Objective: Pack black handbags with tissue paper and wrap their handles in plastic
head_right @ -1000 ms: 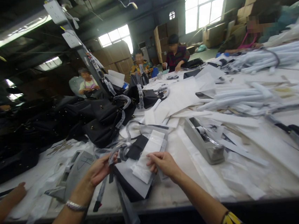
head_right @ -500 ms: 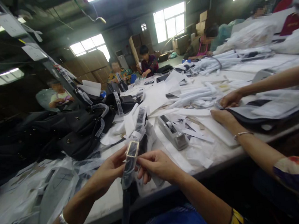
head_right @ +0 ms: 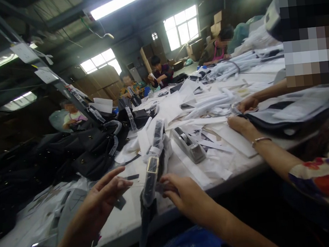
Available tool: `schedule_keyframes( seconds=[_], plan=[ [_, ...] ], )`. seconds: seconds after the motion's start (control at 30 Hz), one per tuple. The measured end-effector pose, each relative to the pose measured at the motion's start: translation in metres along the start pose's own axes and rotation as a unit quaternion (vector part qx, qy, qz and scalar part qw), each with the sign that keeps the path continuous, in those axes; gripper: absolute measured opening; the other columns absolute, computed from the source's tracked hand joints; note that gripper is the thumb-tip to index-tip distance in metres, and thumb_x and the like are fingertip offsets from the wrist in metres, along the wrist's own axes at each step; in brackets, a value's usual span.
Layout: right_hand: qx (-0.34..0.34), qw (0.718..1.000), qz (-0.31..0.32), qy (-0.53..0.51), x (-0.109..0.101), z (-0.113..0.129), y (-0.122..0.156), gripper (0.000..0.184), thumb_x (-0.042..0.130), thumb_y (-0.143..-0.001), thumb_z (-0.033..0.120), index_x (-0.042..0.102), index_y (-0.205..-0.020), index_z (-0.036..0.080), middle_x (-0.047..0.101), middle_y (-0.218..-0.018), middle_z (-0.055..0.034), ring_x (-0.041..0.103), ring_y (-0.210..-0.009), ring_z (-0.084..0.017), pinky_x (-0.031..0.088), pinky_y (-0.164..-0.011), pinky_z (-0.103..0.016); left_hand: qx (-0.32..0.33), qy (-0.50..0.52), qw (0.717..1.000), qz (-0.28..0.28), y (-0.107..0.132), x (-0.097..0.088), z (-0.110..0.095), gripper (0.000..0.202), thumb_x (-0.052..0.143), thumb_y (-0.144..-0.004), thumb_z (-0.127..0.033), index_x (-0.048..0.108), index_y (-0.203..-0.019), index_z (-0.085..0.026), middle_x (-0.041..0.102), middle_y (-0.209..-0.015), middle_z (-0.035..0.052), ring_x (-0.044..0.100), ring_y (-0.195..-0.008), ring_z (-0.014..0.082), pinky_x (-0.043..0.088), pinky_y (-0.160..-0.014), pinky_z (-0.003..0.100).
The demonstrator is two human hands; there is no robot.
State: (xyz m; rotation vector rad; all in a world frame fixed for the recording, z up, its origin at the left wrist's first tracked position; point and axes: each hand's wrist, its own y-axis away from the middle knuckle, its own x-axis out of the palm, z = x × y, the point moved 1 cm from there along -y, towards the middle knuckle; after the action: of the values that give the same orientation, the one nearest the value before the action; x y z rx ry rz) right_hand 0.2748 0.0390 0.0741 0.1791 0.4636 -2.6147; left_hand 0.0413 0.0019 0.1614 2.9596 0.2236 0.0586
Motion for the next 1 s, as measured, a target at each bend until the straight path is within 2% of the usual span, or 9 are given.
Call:
schedule_keyframes(
  seconds=[0.13,0.3,0.47,0.6,0.67,0.73,0.83,0.9,1.0],
  plan=[
    [-0.028,0.985,-0.125,0.114,-0.006,0.005,0.014,0.01,0.065,-0.087,0.018,0.072,-0.091,0.024,0.076,-0.088,-0.0013,0.073,-0.083,-0.02,0.058,-0.076,-0.028,0.01,0.085,0.996,-0.002,0.001,0.01,0.015,0.054,0.087,-0.068,-0.028,0.071,-0.119,-0.029,0.073,-0.099,0.0041,0.067,-0.076,0.0128,0.055,-0.08,0.025],
    [-0.063,0.983,-0.171,-0.034,0.007,0.015,0.013,0.005,0.075,-0.083,0.027,0.074,-0.084,0.022,0.075,-0.08,0.0001,0.071,-0.075,-0.016,0.057,-0.075,-0.025,0.002,0.1,0.995,0.025,-0.001,0.025,0.031,0.059,0.086,-0.069,-0.029,0.067,-0.125,-0.037,0.064,-0.134,0.0072,0.053,-0.059,0.0035,0.049,-0.062,0.02],
    [-0.116,0.979,-0.125,-0.108,0.03,0.023,-0.018,0.008,0.069,-0.089,0.027,0.071,-0.089,0.02,0.073,-0.087,-0.0026,0.069,-0.082,-0.017,0.056,-0.079,-0.027,0.035,0.064,0.997,-0.011,-0.01,0.019,0.03,0.064,0.086,-0.07,-0.036,0.064,-0.13,-0.032,0.06,-0.138,0.0137,0.049,-0.053,0.0032,0.045,-0.056,0.021],
    [-0.174,0.978,-0.042,-0.107,0.04,0.029,-0.046,0.014,0.057,-0.097,0.026,0.069,-0.095,0.02,0.072,-0.091,-0.0035,0.068,-0.087,-0.016,0.053,-0.083,-0.029,0.067,0.058,0.995,-0.042,-0.017,0.005,0.034,0.061,0.085,-0.07,-0.042,0.067,-0.126,-0.026,0.066,-0.13,0.0149,0.067,-0.094,0.0204,0.048,-0.066,0.022],
    [-0.165,0.983,-0.022,-0.079,0.043,0.028,-0.055,0.015,0.056,-0.098,0.026,0.069,-0.096,0.02,0.071,-0.09,-0.0026,0.067,-0.084,-0.015,0.052,-0.08,-0.027,0.071,0.06,0.994,-0.054,-0.02,-0.004,0.038,0.059,0.086,-0.068,-0.044,0.069,-0.122,-0.026,0.067,-0.128,0.0139,0.065,-0.107,0.0243,0.049,-0.068,0.022],
    [-0.14,0.989,-0.017,-0.034,0.044,0.026,-0.061,0.014,0.057,-0.097,0.027,0.07,-0.096,0.021,0.071,-0.087,-0.0008,0.066,-0.08,-0.015,0.051,-0.075,-0.025,0.074,0.055,0.994,-0.065,-0.02,-0.012,0.04,0.059,0.086,-0.068,-0.044,0.069,-0.121,-0.026,0.069,-0.125,0.0131,0.065,-0.109,0.0256,0.051,-0.071,0.024],
    [-0.116,0.993,-0.009,0.021,0.045,0.024,-0.067,0.011,0.062,-0.095,0.026,0.07,-0.101,0.024,0.073,-0.092,0.0012,0.068,-0.082,-0.014,0.049,-0.074,-0.023,0.097,0.048,0.991,-0.074,-0.018,-0.016,0.036,0.055,0.087,-0.067,-0.039,0.071,-0.119,-0.025,0.074,-0.116,0.0115,0.064,-0.115,0.0285,0.053,-0.088,0.032],
    [-0.111,0.992,-0.012,0.051,0.046,0.024,-0.069,0.02,0.067,-0.092,0.027,0.066,-0.112,0.027,0.075,-0.095,0.0017,0.07,-0.085,-0.015,0.05,-0.076,-0.024,0.108,0.035,0.992,-0.064,-0.017,-0.015,0.031,0.053,0.086,-0.068,-0.036,0.07,-0.118,-0.026,0.075,-0.113,0.0103,0.064,-0.117,0.029,0.051,-0.097,0.036],
    [-0.092,0.99,-0.003,0.107,0.047,0.028,-0.074,0.035,0.07,-0.089,0.031,0.056,-0.121,0.026,0.077,-0.092,0.0016,0.074,-0.087,-0.019,0.051,-0.076,-0.026,0.118,-0.012,0.992,-0.043,-0.018,-0.013,0.024,0.057,0.084,-0.071,-0.035,0.066,-0.124,-0.026,0.073,-0.118,0.0101,0.067,-0.112,0.0289,0.053,-0.097,0.039]
  ],
)
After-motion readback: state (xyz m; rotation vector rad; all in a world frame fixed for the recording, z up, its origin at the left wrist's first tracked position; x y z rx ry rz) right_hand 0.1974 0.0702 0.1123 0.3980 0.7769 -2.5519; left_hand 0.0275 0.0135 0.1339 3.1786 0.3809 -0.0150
